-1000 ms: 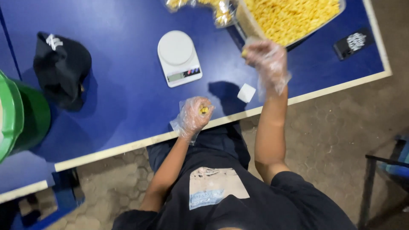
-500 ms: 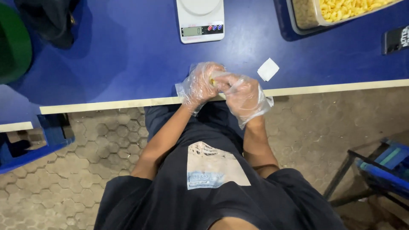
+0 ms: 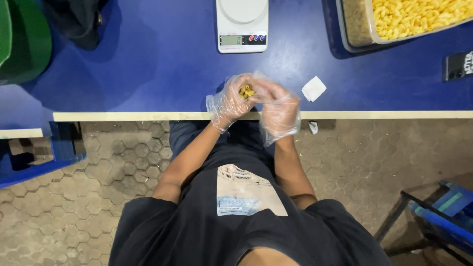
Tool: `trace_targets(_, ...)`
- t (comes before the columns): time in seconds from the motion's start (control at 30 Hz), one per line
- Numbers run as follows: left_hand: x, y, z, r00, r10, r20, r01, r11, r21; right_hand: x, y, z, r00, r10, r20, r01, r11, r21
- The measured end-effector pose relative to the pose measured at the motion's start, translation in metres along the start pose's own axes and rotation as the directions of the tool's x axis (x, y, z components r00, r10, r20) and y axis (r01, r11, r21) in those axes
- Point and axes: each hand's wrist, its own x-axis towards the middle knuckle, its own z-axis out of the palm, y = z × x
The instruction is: A worker wearing plastic gloves portions yellow snacks from a large bin into small plastic bags, weighing each bag on a digital scale to ensure correct portions.
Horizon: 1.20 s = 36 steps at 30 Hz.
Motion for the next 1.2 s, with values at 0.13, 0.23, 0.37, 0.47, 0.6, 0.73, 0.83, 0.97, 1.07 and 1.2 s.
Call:
trace_targets(0.13, 0.004, 0.036, -0.014, 0.994, -0.011, 0.107, 0.022, 0.994, -0.105, 0.005, 0.006, -0.033, 0.957, -0.158, 0.242, 0.214, 0.95, -0.227)
trace_targets(0.23, 0.009, 0.046, -0.025, 0.976, 0.043, 0.216, -0.059, 0.996, 0.067, 0.017, -0.033, -0.055, 0.755, -0.079, 0.651, 0.399, 0.843, -0.36)
trace_targets(0.37, 0.015, 0.071, -0.052, 0.962, 0.096, 0.256, -0.15, 0.968, 0.201, 0.022, -0.043, -0.059, 0.618, 0.184, 0.764, 0.316, 0.832, -0.456)
trace_targets(0.47, 0.021, 0.079, -0.057, 0.884, 0.305, 0.353, -0.401, 0.883, 0.242, 0.018, 0.005, -0.058, 0.539, 0.083, 0.839, 0.526, 0.745, -0.411)
trace_targets(0.6, 0.011, 0.089, -0.05, 0.951, 0.171, 0.257, -0.227, 0.952, 0.206, 0.009, 0.088, -0.063, 0.427, 0.121, 0.896, 0.535, 0.765, -0.358)
trace_targets(0.73, 0.013, 0.106, -0.058, 0.957, 0.135, 0.256, -0.191, 0.959, 0.208, 0.028, -0.003, -0.043, 0.454, 0.189, 0.871, 0.425, 0.813, -0.398)
trace_targets(0.83, 0.009, 0.073, -0.048, 0.976, 0.097, 0.197, -0.153, 0.944, 0.293, 0.032, -0.02, -0.041, 0.58, -0.095, 0.809, 0.476, 0.846, -0.242)
trace_targets(0.97, 0.035, 0.05, -0.041, 0.978, 0.161, 0.134, -0.207, 0.848, 0.487, 0.034, -0.016, -0.061, 0.784, -0.232, 0.576, 0.357, 0.927, -0.113)
trace_targets(1.07, 0.091, 0.022, -0.026, 0.96, 0.226, 0.167, -0.278, 0.676, 0.683, 0.026, 0.021, -0.067, 0.894, -0.215, 0.392, 0.189, 0.976, 0.105)
trace_targets(1.2, 0.17, -0.022, -0.002, 0.955, 0.046, 0.293, -0.288, 0.387, 0.876, 0.007, 0.045, -0.061, 0.974, 0.18, 0.134, -0.195, 0.975, 0.106)
